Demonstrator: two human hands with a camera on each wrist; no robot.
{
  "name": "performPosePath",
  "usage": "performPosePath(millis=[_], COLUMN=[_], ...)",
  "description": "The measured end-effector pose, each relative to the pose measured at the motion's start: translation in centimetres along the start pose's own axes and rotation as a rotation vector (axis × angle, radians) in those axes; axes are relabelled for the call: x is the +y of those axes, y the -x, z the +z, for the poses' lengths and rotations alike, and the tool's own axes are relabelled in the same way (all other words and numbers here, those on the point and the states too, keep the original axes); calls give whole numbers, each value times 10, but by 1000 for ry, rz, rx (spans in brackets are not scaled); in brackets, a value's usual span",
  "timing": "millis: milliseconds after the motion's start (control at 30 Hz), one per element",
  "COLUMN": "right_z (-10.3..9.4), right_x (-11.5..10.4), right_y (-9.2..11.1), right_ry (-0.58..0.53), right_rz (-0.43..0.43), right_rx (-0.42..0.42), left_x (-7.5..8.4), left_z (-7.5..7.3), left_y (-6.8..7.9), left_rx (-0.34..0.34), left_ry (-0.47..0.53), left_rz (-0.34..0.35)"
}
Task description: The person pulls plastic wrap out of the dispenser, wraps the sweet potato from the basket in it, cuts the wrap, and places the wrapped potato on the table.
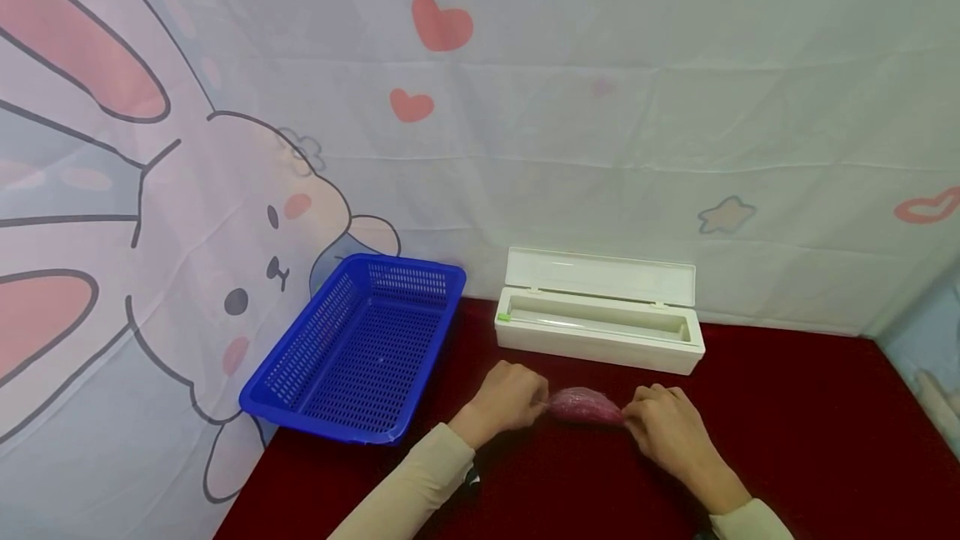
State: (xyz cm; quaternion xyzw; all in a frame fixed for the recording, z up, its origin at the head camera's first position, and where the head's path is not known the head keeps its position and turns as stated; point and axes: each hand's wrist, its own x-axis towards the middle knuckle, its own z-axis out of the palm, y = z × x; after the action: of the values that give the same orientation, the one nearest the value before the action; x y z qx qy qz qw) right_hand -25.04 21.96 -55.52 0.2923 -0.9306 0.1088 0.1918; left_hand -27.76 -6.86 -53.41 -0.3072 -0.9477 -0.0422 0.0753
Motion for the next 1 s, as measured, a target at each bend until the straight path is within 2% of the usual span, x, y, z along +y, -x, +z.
performPosePath(millis=[200,433,633,833,1000], right_z=[-3,-7,-9,-7,-8], right_x=[3,5,6,9,10], right_y=[5,5,4,6,7], right_ry=[-80,-191,-242,-251,-295], right_rz=[43,118,203,154,99], right_rx=[-101,-89,-161,-141,-122], left_x=[-3,-6,-6,-8,-9], left_z=[-2,-5,-6,-5,-2], left_y=[3,8,10,12,12], left_rx=[-96,-55,-69,-94,-95], left_ry=[64,188,231,247,223], left_rz=[-10,-13,-36,-47,-51])
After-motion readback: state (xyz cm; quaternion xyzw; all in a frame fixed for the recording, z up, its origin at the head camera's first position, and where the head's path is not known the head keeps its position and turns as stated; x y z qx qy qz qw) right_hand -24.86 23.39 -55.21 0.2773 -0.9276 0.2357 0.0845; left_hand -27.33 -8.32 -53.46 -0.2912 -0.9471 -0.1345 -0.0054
